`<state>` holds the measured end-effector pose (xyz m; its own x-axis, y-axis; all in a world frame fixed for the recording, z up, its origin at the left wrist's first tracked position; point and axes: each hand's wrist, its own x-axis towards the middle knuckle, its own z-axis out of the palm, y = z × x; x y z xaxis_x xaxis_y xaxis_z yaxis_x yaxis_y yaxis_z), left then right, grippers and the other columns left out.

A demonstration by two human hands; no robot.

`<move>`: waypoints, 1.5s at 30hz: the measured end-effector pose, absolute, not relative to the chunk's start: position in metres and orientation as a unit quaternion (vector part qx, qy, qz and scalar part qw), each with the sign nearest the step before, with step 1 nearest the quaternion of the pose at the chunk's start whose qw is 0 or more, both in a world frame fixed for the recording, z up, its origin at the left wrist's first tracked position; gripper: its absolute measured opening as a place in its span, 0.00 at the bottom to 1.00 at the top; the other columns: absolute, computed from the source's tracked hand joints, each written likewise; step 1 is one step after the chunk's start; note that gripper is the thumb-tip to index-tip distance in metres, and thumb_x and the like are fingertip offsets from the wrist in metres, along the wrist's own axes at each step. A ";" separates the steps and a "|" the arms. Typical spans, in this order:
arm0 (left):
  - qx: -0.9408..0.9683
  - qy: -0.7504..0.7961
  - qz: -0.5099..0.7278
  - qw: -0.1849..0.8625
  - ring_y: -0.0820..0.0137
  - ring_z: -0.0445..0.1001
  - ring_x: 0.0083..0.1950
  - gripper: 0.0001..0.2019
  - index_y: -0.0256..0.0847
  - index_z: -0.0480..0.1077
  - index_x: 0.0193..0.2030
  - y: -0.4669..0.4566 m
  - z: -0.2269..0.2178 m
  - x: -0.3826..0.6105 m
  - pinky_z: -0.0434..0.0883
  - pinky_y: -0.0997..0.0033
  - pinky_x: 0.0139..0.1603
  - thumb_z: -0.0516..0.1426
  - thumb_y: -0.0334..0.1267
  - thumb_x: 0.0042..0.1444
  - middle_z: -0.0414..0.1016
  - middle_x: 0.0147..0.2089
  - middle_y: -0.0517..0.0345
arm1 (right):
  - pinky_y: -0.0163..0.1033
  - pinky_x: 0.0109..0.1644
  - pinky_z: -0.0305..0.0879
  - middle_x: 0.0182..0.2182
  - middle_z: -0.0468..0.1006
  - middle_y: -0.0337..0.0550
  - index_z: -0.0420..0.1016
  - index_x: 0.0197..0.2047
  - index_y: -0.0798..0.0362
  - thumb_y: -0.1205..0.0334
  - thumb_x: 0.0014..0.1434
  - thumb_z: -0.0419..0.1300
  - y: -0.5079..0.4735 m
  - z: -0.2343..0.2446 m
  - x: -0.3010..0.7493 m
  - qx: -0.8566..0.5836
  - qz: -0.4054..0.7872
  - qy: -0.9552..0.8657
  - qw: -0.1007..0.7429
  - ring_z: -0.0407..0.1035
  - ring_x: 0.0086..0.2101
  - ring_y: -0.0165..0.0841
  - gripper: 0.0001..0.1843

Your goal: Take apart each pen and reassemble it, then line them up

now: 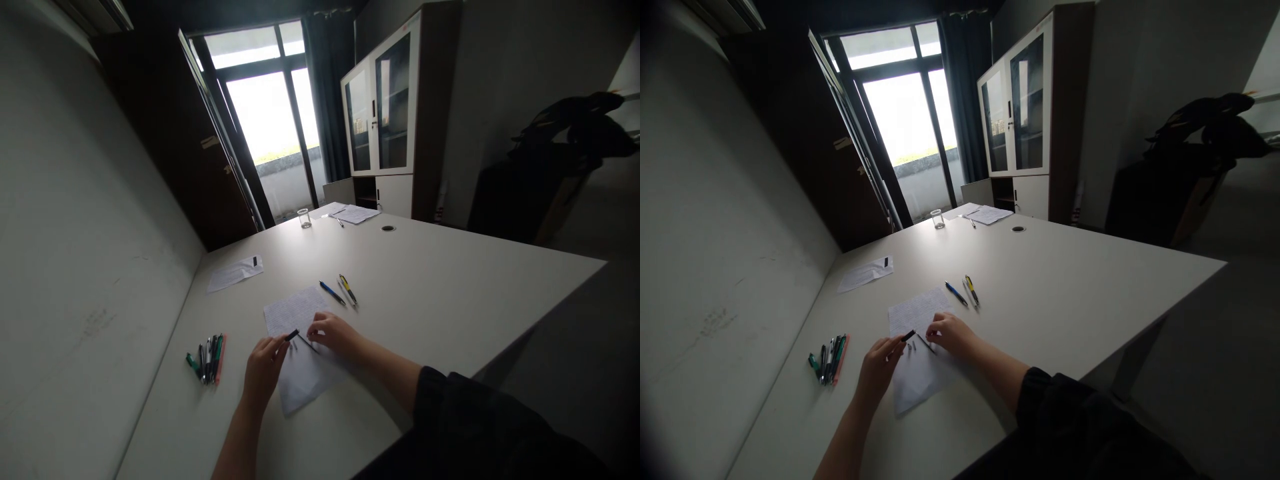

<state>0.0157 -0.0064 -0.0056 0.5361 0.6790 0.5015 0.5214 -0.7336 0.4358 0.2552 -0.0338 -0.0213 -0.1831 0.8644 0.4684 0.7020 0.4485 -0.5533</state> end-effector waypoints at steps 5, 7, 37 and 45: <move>0.869 0.347 0.331 0.119 0.67 0.73 0.34 0.16 0.42 0.75 0.50 -0.006 -0.006 0.015 0.71 0.70 0.36 0.51 0.45 0.66 0.76 0.35 0.51 | 0.34 0.39 0.68 0.34 0.78 0.44 0.80 0.38 0.53 0.61 0.61 0.61 -0.038 -0.015 0.253 -0.481 0.157 -0.734 0.452 0.72 0.31 0.29 0.07; 0.870 0.348 0.329 0.117 0.67 0.73 0.34 0.16 0.42 0.75 0.50 -0.006 -0.006 0.014 0.71 0.70 0.36 0.51 0.46 0.65 0.76 0.35 0.51 | 0.34 0.38 0.68 0.33 0.78 0.43 0.79 0.39 0.53 0.59 0.62 0.60 -0.041 -0.011 0.252 -0.470 0.170 -0.728 0.470 0.72 0.31 0.30 0.08; 0.844 0.349 0.361 0.189 0.66 0.76 0.36 0.16 0.42 0.75 0.50 -0.006 -0.005 0.017 0.73 0.68 0.38 0.51 0.46 0.65 0.77 0.36 0.52 | 0.40 0.50 0.69 0.42 0.82 0.44 0.79 0.48 0.48 0.61 0.66 0.57 -0.049 0.000 0.246 -0.432 0.123 -0.735 0.508 0.75 0.41 0.35 0.11; 0.791 0.381 0.406 0.255 0.67 0.77 0.33 0.16 0.39 0.72 0.48 -0.007 -0.002 0.015 0.73 0.69 0.37 0.50 0.47 0.65 0.80 0.36 0.53 | 0.40 0.47 0.65 0.43 0.78 0.43 0.82 0.41 0.44 0.65 0.61 0.62 -0.040 -0.018 0.256 -0.424 0.033 -0.844 0.328 0.66 0.42 0.36 0.08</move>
<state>0.0154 -0.0075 -0.0019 0.3804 0.8099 0.4465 0.3958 -0.5789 0.7129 0.2556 -0.0401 -0.0182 -0.4256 0.7373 0.5246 0.6935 0.6382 -0.3344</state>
